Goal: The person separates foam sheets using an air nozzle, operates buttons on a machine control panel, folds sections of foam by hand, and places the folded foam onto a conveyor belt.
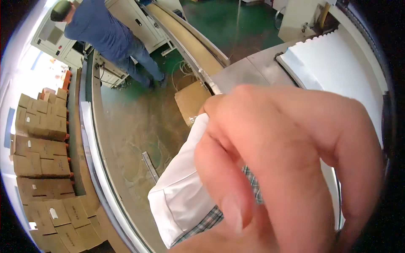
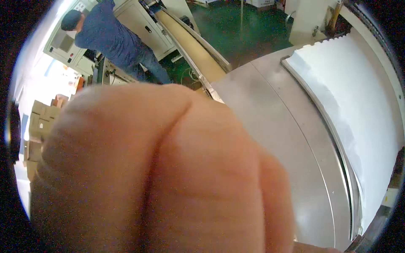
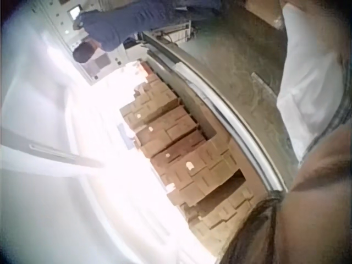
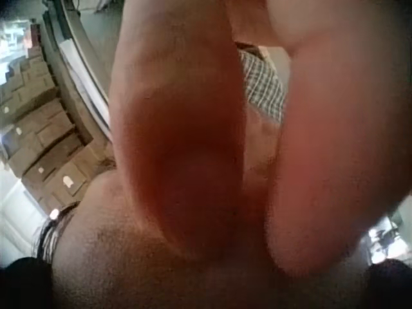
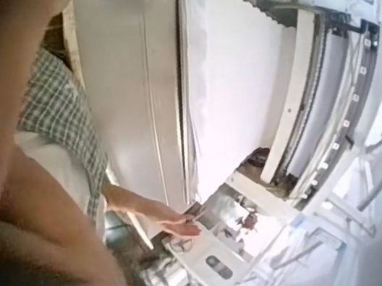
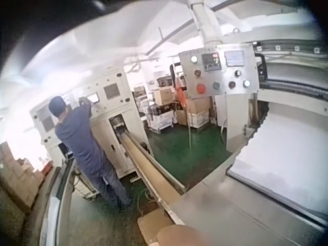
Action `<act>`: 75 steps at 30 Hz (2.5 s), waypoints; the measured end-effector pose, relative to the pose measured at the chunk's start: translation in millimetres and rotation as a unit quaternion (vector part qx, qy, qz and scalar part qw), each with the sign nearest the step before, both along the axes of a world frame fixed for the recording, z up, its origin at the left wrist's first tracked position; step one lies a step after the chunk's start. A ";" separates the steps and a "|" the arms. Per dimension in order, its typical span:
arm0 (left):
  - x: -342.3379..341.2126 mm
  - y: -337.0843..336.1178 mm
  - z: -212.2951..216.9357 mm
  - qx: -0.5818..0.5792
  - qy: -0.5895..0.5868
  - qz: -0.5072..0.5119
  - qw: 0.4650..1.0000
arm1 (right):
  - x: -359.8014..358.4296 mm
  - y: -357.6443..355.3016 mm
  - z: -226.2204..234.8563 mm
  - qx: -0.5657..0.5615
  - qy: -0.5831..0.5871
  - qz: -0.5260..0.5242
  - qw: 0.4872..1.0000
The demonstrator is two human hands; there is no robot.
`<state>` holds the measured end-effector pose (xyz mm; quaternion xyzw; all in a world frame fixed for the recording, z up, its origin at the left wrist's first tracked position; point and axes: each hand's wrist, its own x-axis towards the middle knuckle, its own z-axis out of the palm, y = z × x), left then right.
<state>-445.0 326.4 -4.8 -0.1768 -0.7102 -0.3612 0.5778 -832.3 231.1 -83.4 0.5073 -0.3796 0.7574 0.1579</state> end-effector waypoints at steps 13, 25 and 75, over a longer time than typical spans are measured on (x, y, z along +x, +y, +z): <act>-13.1 -9.1 -4.0 0.021 0.002 -0.053 0.998 | -9.9 6.6 -4.3 -0.009 0.056 -0.053 0.997; 1.0 -10.2 -4.6 0.024 0.024 -0.096 0.995 | -29.0 9.4 -24.1 0.030 0.108 -0.098 0.989; 239.0 -384.5 -308.8 0.463 0.004 0.655 0.597 | -275.6 128.7 -276.0 0.791 0.128 -0.394 0.450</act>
